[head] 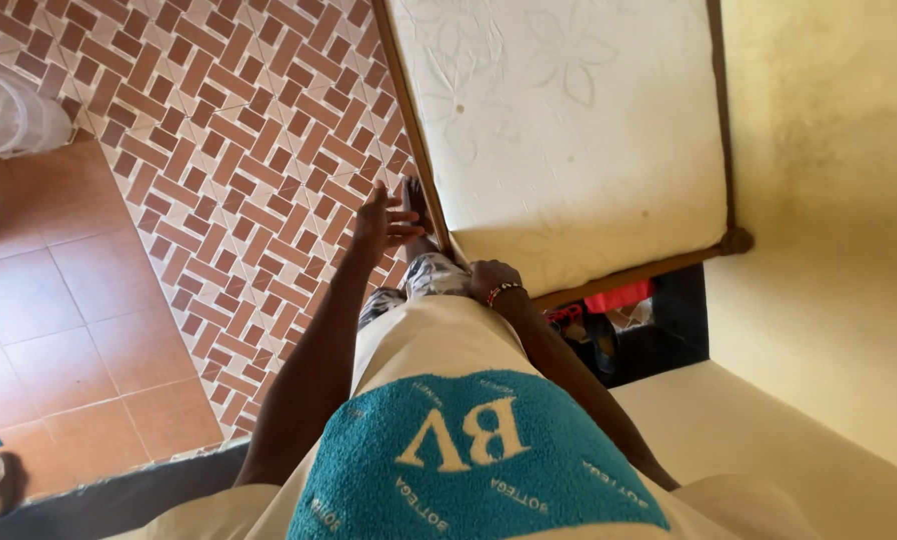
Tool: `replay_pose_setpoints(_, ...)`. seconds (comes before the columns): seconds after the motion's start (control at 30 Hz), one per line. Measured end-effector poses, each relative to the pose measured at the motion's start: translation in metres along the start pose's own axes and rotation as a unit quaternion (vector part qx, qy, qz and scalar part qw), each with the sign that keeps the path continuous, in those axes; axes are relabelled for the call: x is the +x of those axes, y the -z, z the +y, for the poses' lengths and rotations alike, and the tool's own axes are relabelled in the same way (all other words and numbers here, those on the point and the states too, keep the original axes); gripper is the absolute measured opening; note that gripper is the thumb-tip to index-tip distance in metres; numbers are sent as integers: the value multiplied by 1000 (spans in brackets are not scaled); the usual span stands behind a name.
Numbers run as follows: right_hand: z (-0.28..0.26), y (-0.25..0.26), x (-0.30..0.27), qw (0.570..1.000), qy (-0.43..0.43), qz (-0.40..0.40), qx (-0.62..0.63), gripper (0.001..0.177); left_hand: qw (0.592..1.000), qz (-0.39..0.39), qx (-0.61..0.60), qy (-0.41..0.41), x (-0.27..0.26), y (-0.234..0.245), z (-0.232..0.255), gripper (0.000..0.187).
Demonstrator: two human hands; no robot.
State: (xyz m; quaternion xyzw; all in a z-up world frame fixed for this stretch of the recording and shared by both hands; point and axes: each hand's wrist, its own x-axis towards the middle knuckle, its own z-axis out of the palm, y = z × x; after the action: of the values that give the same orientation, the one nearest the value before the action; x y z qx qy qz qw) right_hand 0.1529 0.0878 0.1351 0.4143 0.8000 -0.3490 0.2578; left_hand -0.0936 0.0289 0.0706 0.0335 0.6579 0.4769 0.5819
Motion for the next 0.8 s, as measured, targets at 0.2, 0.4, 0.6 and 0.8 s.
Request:
replay_pose_setpoints(0.2,33,-87,5,996,16,81,28,45,995,-52,76,41,-4,-23,-88,79)
replay_pose_setpoints(0.4,43,-138,-13,983,62,153,74,40,888,-197,230,-347,40,-64,-242,60)
replay_pose_setpoints(0.6,78,-195,-15,991,39,119,44,34,955,-181,201,-119,-45,-91,-237,63)
replay_pose_setpoints(0.8,93,-209,-12,993,43,97,60,43,871,-258,353,-225,-20,-86,-269,65)
